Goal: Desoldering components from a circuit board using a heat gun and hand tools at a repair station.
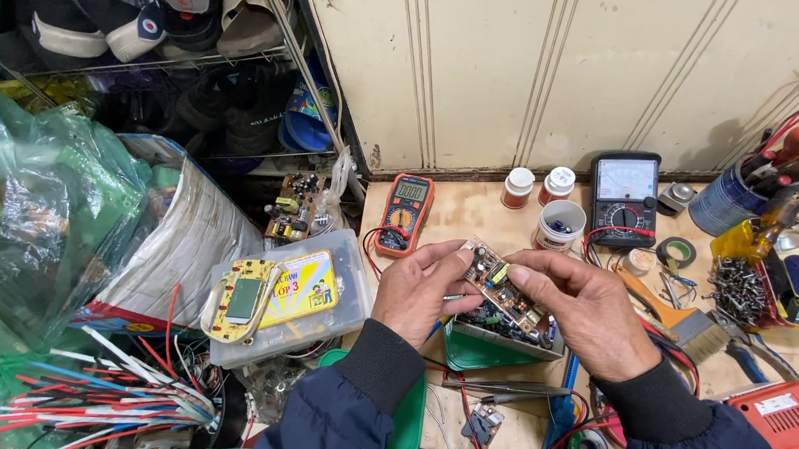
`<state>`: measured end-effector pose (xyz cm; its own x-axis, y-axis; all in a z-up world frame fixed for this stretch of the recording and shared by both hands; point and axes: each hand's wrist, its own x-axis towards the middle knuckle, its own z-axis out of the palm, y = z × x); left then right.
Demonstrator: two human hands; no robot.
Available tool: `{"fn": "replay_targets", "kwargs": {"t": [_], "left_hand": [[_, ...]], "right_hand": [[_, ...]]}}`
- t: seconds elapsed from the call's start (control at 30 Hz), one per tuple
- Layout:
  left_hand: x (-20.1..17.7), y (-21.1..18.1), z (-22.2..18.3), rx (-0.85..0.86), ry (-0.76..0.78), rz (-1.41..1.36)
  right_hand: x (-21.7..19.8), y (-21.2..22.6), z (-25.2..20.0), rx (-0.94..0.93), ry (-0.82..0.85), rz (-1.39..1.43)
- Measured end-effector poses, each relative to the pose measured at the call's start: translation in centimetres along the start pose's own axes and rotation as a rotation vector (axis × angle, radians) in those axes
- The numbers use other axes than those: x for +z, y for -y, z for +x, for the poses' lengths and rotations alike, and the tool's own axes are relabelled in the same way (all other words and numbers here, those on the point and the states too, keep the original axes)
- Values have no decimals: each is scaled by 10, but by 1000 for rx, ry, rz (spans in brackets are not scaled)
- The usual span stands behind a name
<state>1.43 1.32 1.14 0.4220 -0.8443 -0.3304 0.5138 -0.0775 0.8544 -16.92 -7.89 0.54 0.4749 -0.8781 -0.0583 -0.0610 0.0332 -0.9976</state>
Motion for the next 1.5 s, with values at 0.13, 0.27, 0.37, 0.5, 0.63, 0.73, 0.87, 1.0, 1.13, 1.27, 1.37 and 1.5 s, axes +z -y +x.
{"fn": "replay_targets", "kwargs": {"t": [0.13,0.27,0.37,0.5,0.63,0.73,0.87,1.0,1.13,1.27,1.37,1.5], "left_hand": [[1,0,0,20,9,2],[0,-1,-1,42,16,14],[3,-5,-5,64,30,47],[5,-8,-8,88,57,73],[6,6,3,95,55,48],[10,4,9,31,10,81],[48,-14,-21,-62,-106,130],[76,-19,-29,-71,-163,195],[80,-6,-21,-67,-101,185],[91,-2,-21,-72,-93,189],[88,2,-19,-87,-72,194],[86,5,-17,-93,-10,197]], "right_hand": [[0,2,-2,-1,3,-32],[-1,2,-5,24,13,-46],[-1,3,-5,23,9,-62],[-2,8,-6,22,12,-95],[-10,3,-6,-63,66,-178],[-13,1,2,-165,85,-193],[-27,6,-23,-250,8,-296],[-42,12,-29,-188,-2,-339],[-59,12,-34,-86,23,-352],[-108,35,-60,-206,39,-619],[-185,14,-98,336,-331,-469],[-299,-142,-150,547,-492,-995]]}}
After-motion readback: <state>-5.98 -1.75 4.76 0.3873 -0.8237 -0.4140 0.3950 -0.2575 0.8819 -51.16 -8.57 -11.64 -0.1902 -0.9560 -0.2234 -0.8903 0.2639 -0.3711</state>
